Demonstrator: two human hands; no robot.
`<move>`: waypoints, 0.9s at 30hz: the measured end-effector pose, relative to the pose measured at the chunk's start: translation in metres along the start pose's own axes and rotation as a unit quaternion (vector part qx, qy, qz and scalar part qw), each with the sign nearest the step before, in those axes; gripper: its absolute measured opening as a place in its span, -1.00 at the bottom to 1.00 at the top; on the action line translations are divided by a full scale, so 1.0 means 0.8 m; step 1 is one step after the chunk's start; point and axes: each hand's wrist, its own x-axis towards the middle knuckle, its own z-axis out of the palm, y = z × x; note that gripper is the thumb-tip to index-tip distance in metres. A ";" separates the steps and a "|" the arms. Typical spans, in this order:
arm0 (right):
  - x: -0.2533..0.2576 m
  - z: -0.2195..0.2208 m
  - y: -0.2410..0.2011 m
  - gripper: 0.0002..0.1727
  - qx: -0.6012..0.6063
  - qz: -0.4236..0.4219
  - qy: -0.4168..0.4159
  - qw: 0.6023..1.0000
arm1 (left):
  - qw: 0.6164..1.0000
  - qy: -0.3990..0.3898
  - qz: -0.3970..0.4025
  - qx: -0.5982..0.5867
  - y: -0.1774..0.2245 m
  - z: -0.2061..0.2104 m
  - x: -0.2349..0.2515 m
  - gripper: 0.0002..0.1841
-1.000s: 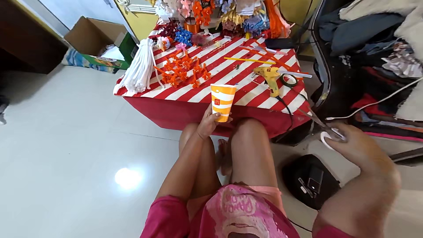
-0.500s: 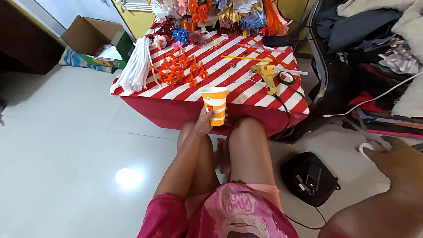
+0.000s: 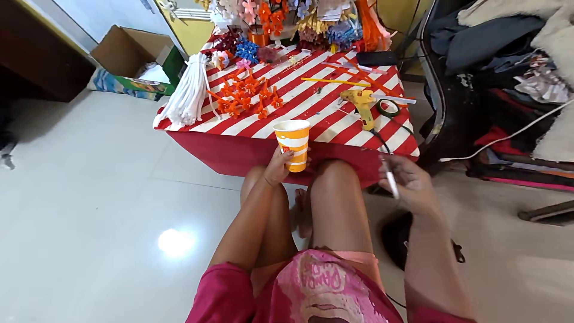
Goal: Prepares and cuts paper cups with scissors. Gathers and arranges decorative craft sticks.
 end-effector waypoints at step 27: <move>0.034 0.126 0.073 -0.47 0.089 -0.097 0.062 0.989 | 0.957 0.021 0.136 0.255 0.092 0.027 0.047 -0.43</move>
